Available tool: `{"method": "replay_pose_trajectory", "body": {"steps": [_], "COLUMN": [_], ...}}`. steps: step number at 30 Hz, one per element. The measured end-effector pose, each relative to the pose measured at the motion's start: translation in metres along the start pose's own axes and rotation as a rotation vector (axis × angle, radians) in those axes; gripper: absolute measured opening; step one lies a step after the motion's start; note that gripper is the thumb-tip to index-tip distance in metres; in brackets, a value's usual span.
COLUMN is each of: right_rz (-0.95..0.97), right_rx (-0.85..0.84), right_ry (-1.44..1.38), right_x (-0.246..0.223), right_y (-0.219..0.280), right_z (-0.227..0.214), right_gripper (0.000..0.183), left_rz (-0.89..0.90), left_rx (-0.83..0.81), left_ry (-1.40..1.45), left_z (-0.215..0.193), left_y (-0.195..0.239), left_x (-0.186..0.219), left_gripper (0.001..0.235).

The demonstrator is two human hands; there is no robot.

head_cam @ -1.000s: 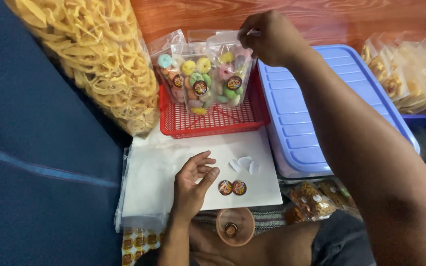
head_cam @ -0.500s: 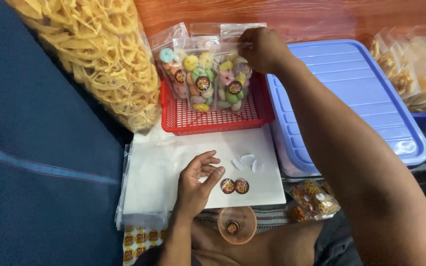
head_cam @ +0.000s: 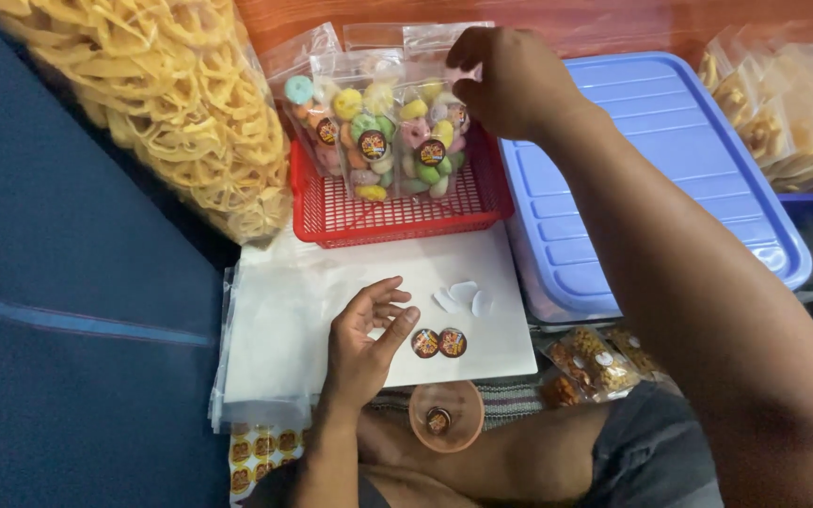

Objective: The person sits on the floor and packs colorful ring-shaped candies into clear plastic bags. They seal the bags and apply round stickers to the front of each package, placing the finished items into a red basket.

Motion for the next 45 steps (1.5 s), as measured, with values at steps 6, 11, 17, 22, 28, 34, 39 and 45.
{"method": "replay_pose_trajectory", "body": {"steps": [6, 11, 17, 22, 28, 34, 39, 45], "right_rz": [-0.009, -0.085, 0.036, 0.075, -0.129, -0.111, -0.079, 0.221], "right_rx": [-0.047, -0.055, -0.11, -0.152, 0.021, -0.075, -0.134, -0.249], "right_ry": [0.0, -0.172, -0.406, -0.471, -0.358, -0.479, -0.676, -0.419], "right_x": [-0.055, -0.085, -0.085, -0.09, -0.104, -0.087, -0.058, 0.027], "right_y": [0.058, 0.123, 0.189, 0.228, 0.231, 0.245, 0.284, 0.356], "right_z": [-0.022, -0.039, -0.026, -0.002, -0.012, -0.02, -0.024, -0.02], "right_gripper": [0.022, 0.012, 0.01, 0.011, 0.009, 0.009, 0.011, 0.011], "left_rz": [-0.004, 0.01, 0.064, 0.102, 0.139, 0.309, 0.469, 0.462], "left_rx": [0.003, 0.045, 0.05, 0.027, -0.036, -0.062, -0.114, -0.367], "left_ry": [0.021, -0.057, -0.33, -0.379, -0.399, -0.419, -0.332, -0.316], "left_z": [0.008, 0.005, 0.003, 0.011, 0.018, 0.037, 0.072, 0.15], "left_y": [0.003, 0.007, 0.008, 0.012, 0.013, 0.016, 0.031, 0.057], "left_x": [-0.005, 0.002, 0.008, 0.008, 0.005, 0.018, 0.041, 0.028], "left_gripper": [0.047, 0.036, 0.025, 0.024, 0.025, 0.021, 0.012, 0.015]}}
Point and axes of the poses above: each hand's wrist, its own y-axis away from the middle knuckle, its own z-axis out of the palm, x = y × z, the point moved 5 cm from there along -y, towards the middle knuckle, and after that the axes turned 1 degree about y, right-handed, at the moved point
